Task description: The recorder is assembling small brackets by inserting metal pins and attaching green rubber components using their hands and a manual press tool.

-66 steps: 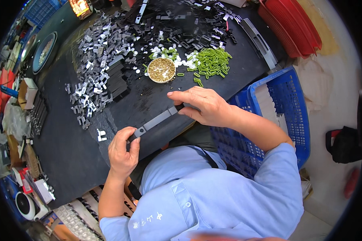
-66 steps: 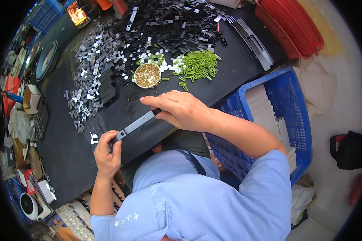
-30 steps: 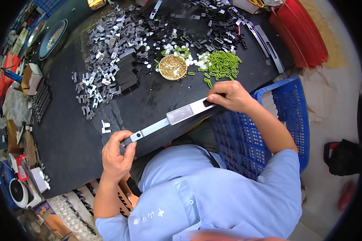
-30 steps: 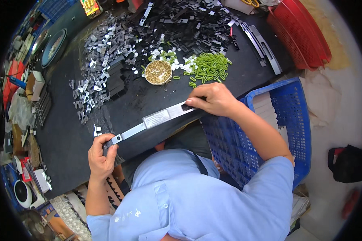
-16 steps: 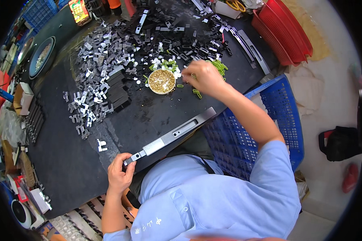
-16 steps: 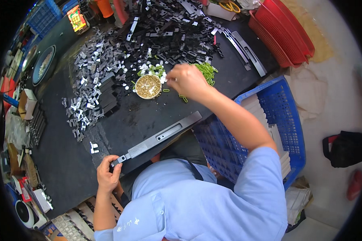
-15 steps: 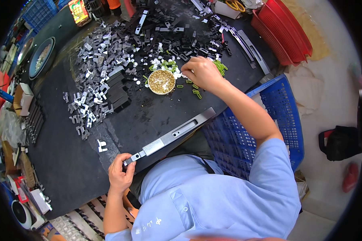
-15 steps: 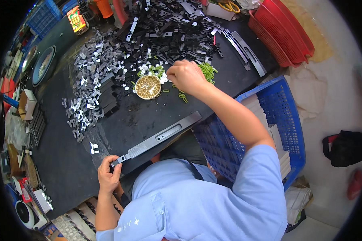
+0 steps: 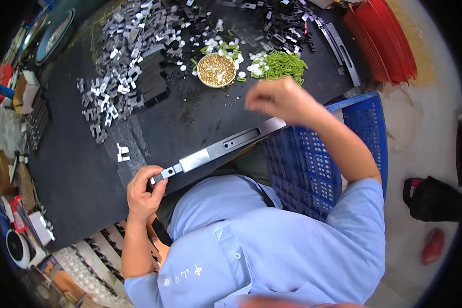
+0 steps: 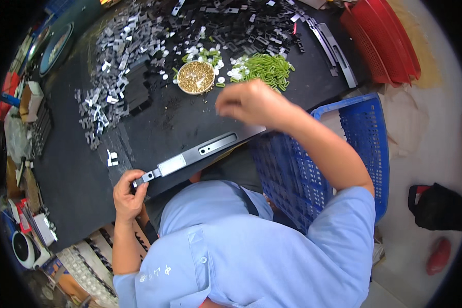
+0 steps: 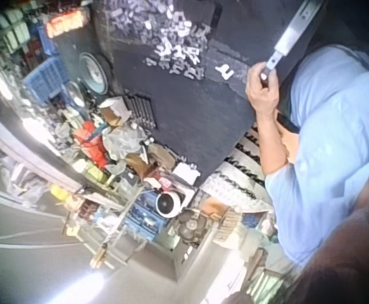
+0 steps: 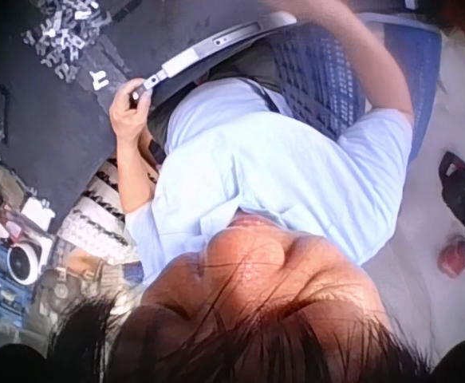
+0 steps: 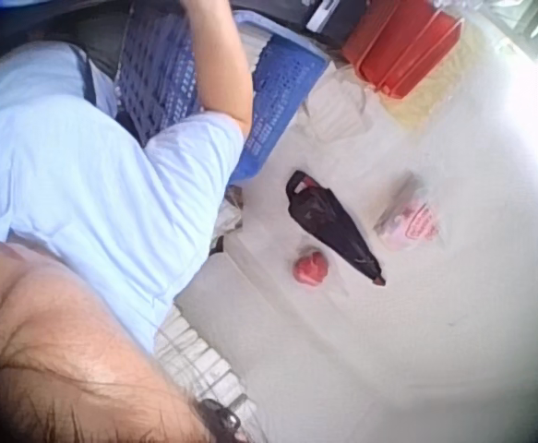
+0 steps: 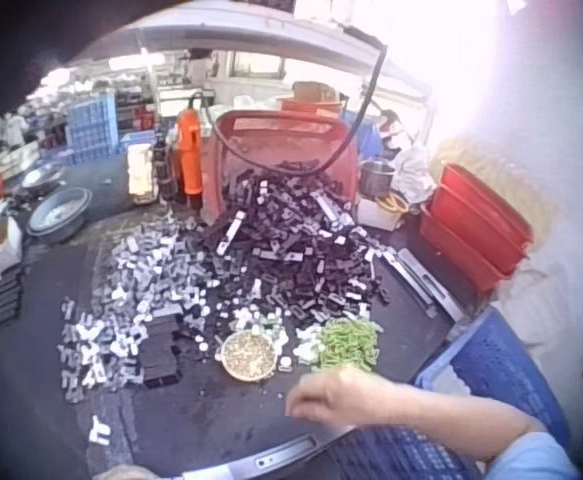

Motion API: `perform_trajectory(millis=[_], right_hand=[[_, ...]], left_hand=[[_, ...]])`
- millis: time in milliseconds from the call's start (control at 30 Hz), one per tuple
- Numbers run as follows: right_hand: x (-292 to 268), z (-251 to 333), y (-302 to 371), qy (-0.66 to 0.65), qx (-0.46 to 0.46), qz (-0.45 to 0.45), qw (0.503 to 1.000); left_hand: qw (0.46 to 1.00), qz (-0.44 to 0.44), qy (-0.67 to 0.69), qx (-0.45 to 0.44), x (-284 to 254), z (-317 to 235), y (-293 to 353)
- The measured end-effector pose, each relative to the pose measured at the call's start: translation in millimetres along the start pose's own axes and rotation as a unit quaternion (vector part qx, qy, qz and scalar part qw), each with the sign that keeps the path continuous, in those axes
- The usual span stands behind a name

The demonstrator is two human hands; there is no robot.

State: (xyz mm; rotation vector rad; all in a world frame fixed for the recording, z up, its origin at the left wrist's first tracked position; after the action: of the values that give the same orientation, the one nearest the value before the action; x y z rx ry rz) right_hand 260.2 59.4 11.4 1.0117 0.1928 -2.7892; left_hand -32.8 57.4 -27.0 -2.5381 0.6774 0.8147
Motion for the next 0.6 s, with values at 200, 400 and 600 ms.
perform_trajectory(millis=[200,400,600], right_hand=[[51.5,38.7,18.3,0.033,-0.257,0.102,0.961],[66.7,39.3,21.6,0.126,-0.278,0.223,0.926],[62.7,36.4,27.0,0.117,-0.296,0.129,0.939]], left_hand=[[0.998,0.026,0.038,-0.042,5.6,6.7,0.8],[0.999,0.013,0.029,-0.023,5.9,6.5,3.7],[0.998,0.025,0.014,-0.047,5.3,10.8,3.5]])
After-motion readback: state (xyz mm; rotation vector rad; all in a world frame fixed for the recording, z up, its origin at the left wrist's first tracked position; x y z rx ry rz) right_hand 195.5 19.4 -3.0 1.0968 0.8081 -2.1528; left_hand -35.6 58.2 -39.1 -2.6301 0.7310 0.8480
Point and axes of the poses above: each hand's wrist, its own y-axis away from the middle knuckle, its own x-axis out of the palm, z = x × y, the point moved 8 cm from there along -y, towards the middle knuckle, and after that the axes turned 8 degrees about -y, right-handed, at the moved point
